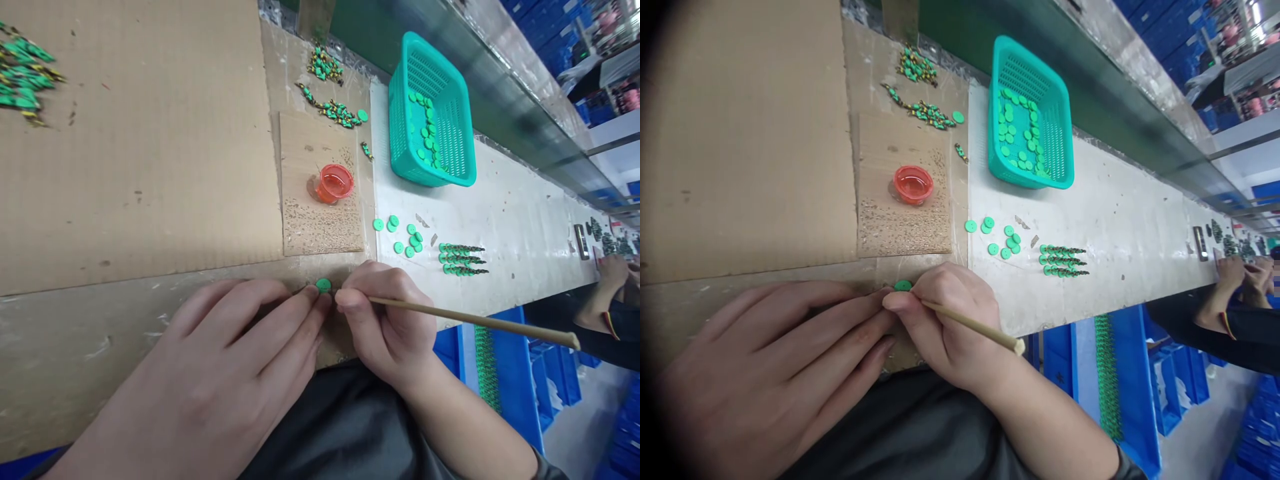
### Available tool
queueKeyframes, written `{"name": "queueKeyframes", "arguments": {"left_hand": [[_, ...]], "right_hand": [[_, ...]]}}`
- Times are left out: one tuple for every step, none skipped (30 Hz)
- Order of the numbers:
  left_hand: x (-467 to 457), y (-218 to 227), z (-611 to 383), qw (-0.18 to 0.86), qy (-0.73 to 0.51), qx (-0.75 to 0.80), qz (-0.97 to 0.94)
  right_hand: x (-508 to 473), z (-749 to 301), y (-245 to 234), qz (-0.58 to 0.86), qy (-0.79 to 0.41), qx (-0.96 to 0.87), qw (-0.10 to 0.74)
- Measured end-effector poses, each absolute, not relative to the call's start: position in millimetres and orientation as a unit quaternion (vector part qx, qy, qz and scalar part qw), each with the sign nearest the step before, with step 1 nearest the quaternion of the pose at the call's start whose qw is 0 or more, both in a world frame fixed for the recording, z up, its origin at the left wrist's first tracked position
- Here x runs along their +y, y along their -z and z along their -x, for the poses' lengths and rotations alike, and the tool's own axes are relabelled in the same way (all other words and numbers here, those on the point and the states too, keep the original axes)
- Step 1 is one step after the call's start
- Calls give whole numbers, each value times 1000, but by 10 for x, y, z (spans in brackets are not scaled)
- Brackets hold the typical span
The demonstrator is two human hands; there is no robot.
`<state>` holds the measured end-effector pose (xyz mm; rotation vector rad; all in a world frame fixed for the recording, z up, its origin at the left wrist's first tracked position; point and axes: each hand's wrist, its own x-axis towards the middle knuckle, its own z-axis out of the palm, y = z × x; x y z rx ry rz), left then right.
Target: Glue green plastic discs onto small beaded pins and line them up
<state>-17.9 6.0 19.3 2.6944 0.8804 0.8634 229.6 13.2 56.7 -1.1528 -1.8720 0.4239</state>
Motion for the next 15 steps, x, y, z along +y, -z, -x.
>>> {"name": "queueKeyframes", "arguments": {"left_hand": [[61, -194, 180, 87, -288, 296, -907], [63, -195, 182, 85, -286, 296, -908], [65, -195, 185, 84, -284, 296, -908], [67, -195, 188, 84, -282, 296, -909], [69, -194, 191, 84, -282, 297, -908], [71, -193, 194, 85, -282, 296, -909], [72, -191, 198, 84, -281, 294, -910], [72, -189, 200, 84, -280, 292, -910], [71, -187, 203, 83, -278, 291, -912], [69, -185, 205, 82, -276, 289, -913], [66, -183, 206, 82, -275, 288, -914], [62, -182, 206, 82, -275, 287, -914], [58, -182, 205, 84, -275, 288, -913], [55, -184, 202, 87, -276, 291, -912], [53, -186, 200, 89, -279, 292, -911]], "right_hand": [[132, -2295, -568, 466, -171, -751, 436], [132, -2293, -567, 466, -173, -749, 437], [133, -2290, -564, 465, -175, -750, 437], [133, -2287, -560, 463, -176, -749, 440], [134, -2283, -555, 459, -177, -749, 444], [135, -2281, -550, 458, -178, -748, 446], [135, -2279, -545, 458, -178, -748, 446], [135, -2278, -541, 459, -177, -748, 446], [134, -2279, -538, 460, -177, -747, 445], [133, -2280, -537, 462, -177, -748, 443], [132, -2283, -537, 464, -177, -748, 440], [132, -2286, -539, 464, -177, -749, 439], [133, -2289, -541, 463, -175, -750, 439], [134, -2291, -544, 462, -173, -750, 440], [136, -2294, -547, 460, -172, -751, 442]]}}
